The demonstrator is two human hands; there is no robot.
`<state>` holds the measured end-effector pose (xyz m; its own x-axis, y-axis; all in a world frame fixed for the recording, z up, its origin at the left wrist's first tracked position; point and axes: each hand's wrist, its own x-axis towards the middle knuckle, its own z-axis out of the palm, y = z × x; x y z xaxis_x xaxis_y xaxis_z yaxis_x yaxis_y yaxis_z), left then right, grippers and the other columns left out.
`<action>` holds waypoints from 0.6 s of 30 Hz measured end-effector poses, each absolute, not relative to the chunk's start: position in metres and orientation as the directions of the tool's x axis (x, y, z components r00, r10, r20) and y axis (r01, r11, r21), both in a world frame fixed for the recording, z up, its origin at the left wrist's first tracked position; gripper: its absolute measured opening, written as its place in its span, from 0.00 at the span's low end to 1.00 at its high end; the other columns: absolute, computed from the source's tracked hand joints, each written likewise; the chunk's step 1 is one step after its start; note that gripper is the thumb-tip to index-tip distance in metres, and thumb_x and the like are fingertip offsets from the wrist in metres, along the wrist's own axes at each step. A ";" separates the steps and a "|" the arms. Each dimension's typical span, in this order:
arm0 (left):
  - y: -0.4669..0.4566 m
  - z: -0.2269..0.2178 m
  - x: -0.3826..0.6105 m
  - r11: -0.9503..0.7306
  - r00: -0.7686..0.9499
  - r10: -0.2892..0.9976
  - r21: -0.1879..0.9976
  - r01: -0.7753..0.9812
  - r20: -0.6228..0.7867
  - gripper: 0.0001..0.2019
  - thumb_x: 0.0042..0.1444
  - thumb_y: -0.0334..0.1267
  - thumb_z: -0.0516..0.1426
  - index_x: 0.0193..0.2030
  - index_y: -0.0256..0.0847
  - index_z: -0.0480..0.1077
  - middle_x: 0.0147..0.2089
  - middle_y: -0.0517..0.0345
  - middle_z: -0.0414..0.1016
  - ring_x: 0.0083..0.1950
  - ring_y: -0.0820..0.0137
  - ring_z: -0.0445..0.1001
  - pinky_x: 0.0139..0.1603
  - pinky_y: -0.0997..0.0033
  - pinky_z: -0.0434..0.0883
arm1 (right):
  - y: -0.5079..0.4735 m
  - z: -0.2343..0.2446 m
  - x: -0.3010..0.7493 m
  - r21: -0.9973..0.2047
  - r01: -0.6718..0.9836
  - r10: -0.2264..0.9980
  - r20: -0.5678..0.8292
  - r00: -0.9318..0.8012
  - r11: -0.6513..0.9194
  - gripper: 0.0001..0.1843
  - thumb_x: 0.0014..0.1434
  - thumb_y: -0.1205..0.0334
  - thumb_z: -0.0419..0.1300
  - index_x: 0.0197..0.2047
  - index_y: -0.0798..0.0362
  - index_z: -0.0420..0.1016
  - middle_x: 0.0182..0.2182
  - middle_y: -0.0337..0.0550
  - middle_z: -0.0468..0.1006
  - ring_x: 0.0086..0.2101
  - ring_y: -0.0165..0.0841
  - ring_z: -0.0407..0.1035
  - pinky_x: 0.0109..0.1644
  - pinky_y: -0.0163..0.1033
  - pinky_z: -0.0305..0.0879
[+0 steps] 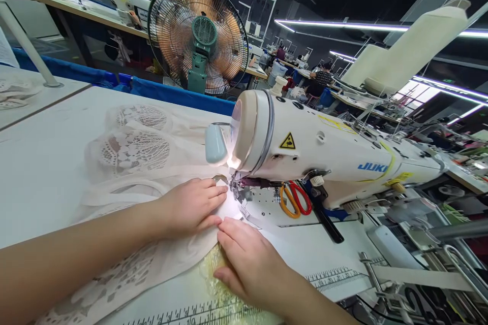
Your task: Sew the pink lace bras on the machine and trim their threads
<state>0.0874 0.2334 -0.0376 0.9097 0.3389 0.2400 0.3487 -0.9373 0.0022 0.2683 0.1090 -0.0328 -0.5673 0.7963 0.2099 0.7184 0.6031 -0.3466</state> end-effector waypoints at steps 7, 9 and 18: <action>0.236 -0.037 0.088 -0.943 0.917 0.320 -0.012 0.332 0.238 0.20 0.61 0.45 0.48 0.52 0.35 0.69 0.55 0.48 0.73 0.45 0.59 0.70 0.45 0.60 0.67 | 0.108 -0.039 0.272 -0.287 0.769 0.820 0.244 -0.517 0.571 0.23 0.62 0.54 0.51 0.54 0.63 0.67 0.55 0.56 0.69 0.57 0.43 0.59 0.61 0.47 0.58; 0.238 -0.037 0.088 -0.944 0.919 0.318 -0.016 0.330 0.234 0.20 0.60 0.45 0.48 0.52 0.35 0.69 0.55 0.48 0.73 0.45 0.58 0.70 0.44 0.60 0.67 | 0.109 -0.041 0.273 -0.274 0.781 0.825 0.254 -0.504 0.561 0.25 0.63 0.53 0.51 0.54 0.65 0.67 0.55 0.57 0.69 0.57 0.44 0.60 0.61 0.48 0.59; 0.251 -0.030 0.091 -0.958 0.923 0.268 -0.027 0.286 0.275 0.15 0.61 0.42 0.49 0.48 0.39 0.70 0.49 0.48 0.75 0.46 0.60 0.70 0.46 0.60 0.68 | 0.111 -0.047 0.271 -0.284 0.816 0.858 0.278 -0.432 0.504 0.24 0.61 0.54 0.53 0.54 0.64 0.68 0.56 0.57 0.68 0.58 0.44 0.59 0.60 0.48 0.61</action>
